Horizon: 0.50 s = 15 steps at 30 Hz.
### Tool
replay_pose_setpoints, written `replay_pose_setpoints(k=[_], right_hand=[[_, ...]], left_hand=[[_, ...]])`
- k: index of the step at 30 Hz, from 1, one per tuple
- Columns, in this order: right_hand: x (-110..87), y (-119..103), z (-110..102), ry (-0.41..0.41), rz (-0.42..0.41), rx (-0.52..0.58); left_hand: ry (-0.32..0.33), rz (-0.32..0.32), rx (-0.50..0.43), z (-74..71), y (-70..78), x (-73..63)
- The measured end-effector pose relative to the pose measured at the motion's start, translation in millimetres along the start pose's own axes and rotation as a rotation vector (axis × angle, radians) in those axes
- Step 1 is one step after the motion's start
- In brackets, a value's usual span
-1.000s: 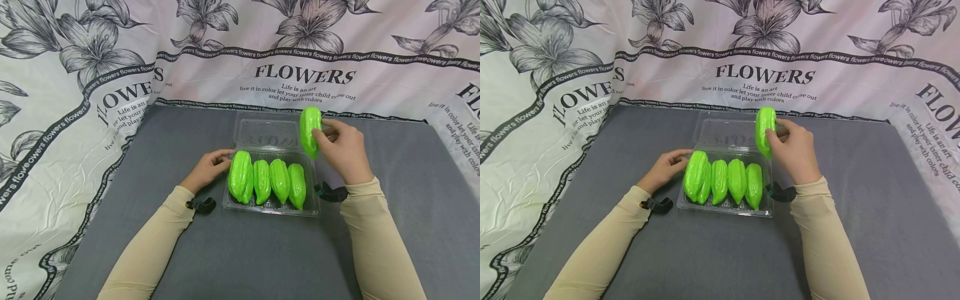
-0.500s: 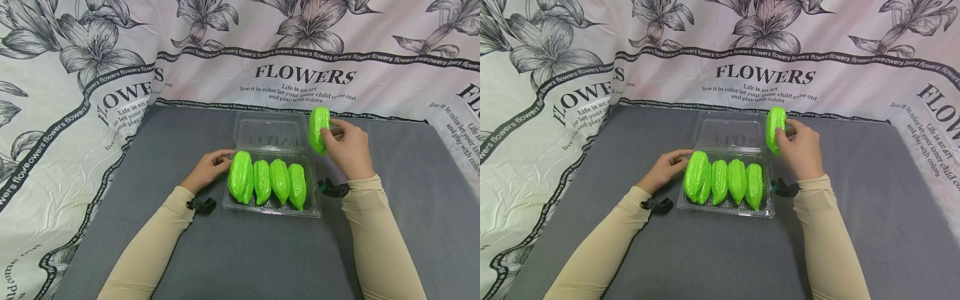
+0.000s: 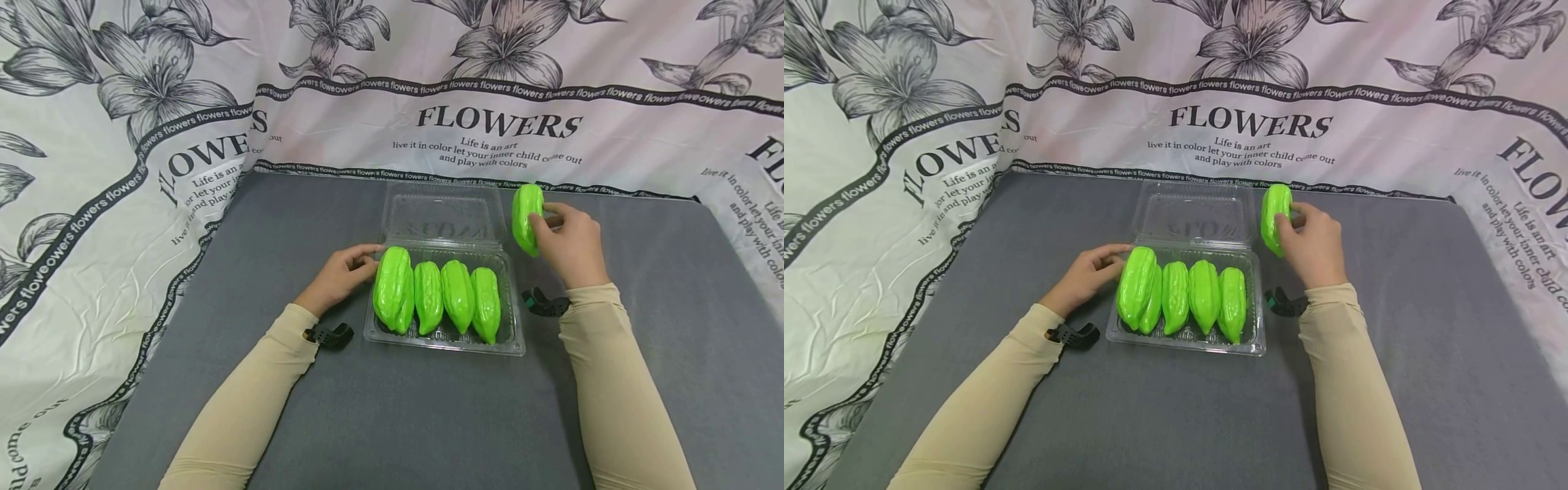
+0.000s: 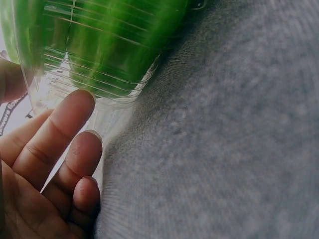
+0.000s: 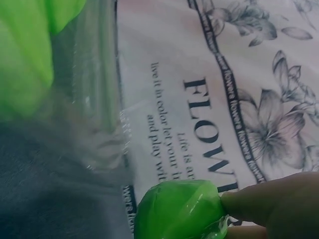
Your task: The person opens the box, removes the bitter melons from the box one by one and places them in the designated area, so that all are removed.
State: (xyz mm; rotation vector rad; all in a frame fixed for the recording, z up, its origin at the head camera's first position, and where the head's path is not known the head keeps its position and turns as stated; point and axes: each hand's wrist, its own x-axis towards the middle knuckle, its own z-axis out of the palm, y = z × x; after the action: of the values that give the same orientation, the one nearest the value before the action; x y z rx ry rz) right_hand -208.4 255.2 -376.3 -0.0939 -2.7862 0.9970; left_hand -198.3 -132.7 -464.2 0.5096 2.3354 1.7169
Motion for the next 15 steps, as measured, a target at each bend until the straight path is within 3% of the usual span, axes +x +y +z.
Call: replay_pose_setpoints(k=[15], right_hand=[[7.2, 20.7, 15.2, -0.058, 0.023, -0.016]], left_hand=[[-0.004, 0.011, -0.001, -0.7, -0.3, -0.1]])
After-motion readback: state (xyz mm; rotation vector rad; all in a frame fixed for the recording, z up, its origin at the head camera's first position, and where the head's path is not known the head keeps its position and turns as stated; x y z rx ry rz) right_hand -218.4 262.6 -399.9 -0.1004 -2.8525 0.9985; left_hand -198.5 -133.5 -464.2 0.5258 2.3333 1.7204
